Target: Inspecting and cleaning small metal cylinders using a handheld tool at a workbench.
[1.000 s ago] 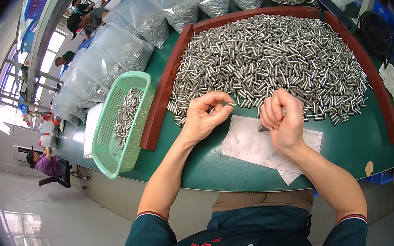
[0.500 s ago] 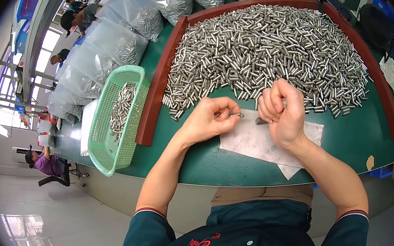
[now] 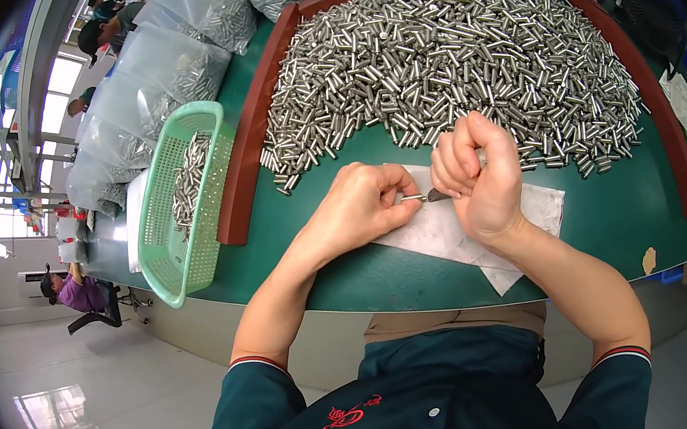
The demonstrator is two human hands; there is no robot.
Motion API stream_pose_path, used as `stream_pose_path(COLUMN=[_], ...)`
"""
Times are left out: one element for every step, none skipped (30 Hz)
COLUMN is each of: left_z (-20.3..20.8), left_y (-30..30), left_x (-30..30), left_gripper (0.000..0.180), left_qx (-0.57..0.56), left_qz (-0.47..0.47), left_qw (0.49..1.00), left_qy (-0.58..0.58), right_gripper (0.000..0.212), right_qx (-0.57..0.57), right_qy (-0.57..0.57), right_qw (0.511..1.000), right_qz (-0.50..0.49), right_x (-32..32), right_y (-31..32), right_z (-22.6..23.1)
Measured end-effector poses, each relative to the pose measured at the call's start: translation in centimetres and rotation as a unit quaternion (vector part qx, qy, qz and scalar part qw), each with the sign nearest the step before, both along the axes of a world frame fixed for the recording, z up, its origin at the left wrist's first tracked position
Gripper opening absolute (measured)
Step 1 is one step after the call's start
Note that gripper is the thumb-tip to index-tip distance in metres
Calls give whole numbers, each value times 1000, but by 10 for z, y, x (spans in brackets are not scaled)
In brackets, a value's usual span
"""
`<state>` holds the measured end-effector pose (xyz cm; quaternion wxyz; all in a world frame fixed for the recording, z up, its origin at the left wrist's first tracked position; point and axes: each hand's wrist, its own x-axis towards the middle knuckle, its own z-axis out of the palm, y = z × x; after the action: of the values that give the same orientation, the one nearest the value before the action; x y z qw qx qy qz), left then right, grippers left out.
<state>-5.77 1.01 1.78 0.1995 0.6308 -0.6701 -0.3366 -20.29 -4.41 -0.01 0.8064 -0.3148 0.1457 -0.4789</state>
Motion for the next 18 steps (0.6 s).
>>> stream_pose_path(left_z=[1,1,1,2,2,2,2,2,1,0,1,2,2,2,2,2,2,1], left_y=[1,1,1,1,0,0,0,0,0,0,0,0,1,0,0,0,0,0], left_x=[-1,-1,-1,-1,-1,-2,-2,-1,-1,-1,-1,-1,-1,-1,-1,-1,-1,-1], left_gripper=[15,15,15,15,15,15,15,15,15,15,15,15,15,15,15,15,15,15], left_qx=[0,1,1,2,3,2,0,1,-2,-6,-5,-5,-4,-4,-5,-6,-6,-6], left_qz=[1,0,2,4,4,4,4,4,3,2,2,1,-1,-1,-2,-2,-2,-2], left_qw=[1000,1000,1000,1000,1000,1000,1000,1000,1000,1000,1000,1000,1000,1000,1000,1000,1000,1000], left_qy=[-4,-3,-4,-5,-4,-7,-9,-9,-10,-11,-11,-14,-17,-17,-16,-15,-15,-14], right_gripper=[40,40,40,40,40,40,40,40,40,40,40,40,40,40,40,40,40,40], right_qx=[0,1,2,3,5,5,3,1,1,2,3,4,4,5,5,6,7,7], right_qy=[-1,-1,0,0,1,1,5,7,7,4,0,0,-1,-2,-1,1,3,3], right_qw=[1000,1000,1000,1000,1000,1000,1000,1000,1000,1000,1000,1000,1000,1000,1000,1000,1000,1000], right_qz=[-1,-2,-2,-2,-2,-2,-5,-6,-6,-4,-3,-3,-3,-3,-4,-4,-5,-5], right_x=[0,0,0,0,0,0,0,0,0,0,0,0,1,1,0,0,0,0], right_y=[1,1,1,2,2,2,2,2,2,2,2,2,3,3,3,3,3,3], right_z=[0,0,0,0,-1,0,0,0,0,0,0,0,0,1,1,1,1,0])
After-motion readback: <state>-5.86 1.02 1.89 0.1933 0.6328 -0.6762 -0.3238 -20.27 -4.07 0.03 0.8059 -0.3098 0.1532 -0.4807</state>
